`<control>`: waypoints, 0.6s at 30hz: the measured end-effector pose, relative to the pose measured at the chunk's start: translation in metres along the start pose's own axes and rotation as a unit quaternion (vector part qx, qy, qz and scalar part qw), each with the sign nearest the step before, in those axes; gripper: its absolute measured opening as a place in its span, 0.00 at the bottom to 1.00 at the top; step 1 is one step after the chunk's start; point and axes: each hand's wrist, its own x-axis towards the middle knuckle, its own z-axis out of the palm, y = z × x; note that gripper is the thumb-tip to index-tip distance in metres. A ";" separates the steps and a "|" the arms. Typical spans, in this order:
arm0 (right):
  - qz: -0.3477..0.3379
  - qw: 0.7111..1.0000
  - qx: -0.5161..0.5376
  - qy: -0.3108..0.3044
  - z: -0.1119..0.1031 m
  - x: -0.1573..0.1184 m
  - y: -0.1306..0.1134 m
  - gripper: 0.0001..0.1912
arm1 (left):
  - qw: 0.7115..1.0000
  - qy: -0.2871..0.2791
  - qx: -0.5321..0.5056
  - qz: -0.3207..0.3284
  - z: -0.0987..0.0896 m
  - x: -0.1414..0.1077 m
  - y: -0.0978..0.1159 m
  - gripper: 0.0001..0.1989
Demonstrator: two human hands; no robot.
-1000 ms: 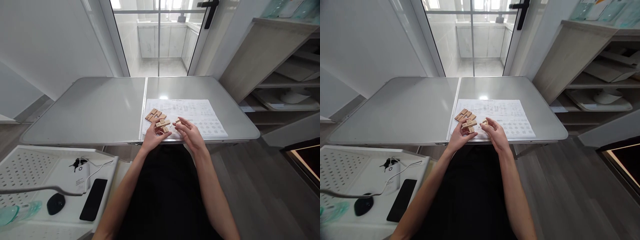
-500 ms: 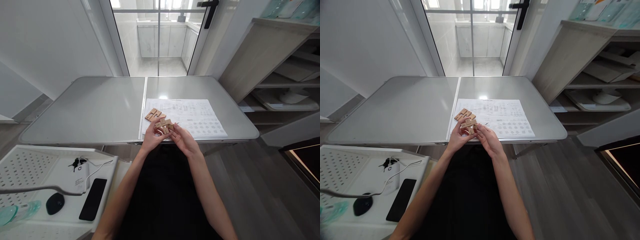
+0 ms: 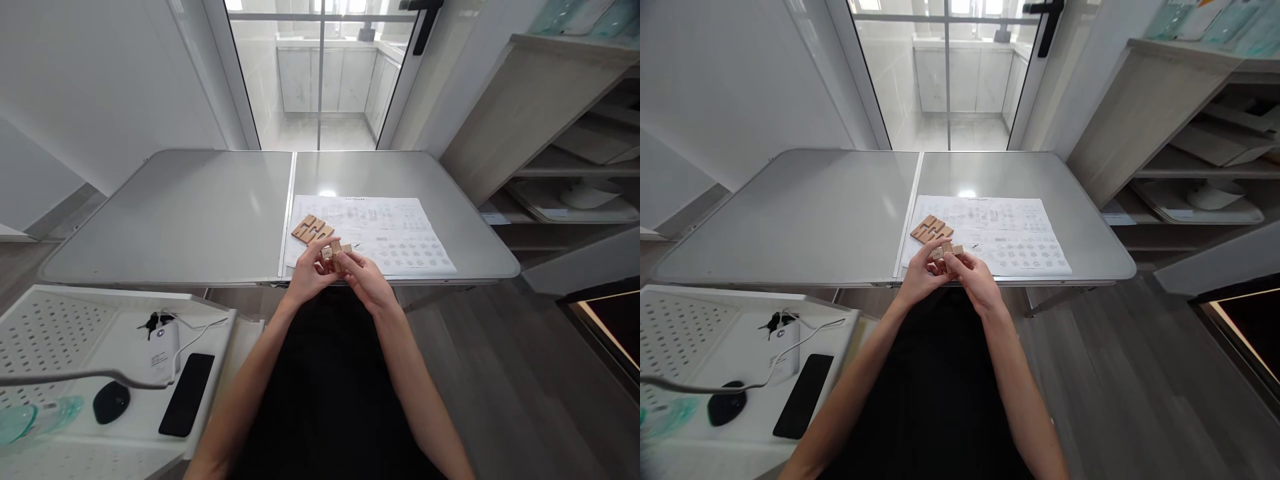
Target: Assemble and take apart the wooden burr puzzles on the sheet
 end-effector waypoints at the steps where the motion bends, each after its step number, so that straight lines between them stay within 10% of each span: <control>1: 0.000 1.000 -0.012 0.000 0.001 0.000 0.000 0.25 | 1.000 -0.003 -0.006 -0.005 0.000 0.000 0.000 0.33; 12: -0.061 0.990 -0.106 0.063 -0.002 0.001 0.004 0.32 | 0.998 -0.005 -0.057 -0.037 0.000 0.000 0.006 0.39; 18: -0.201 0.911 -0.348 0.089 -0.013 -0.002 -0.002 0.21 | 0.994 -0.078 -0.065 -0.043 -0.009 0.002 0.006 0.38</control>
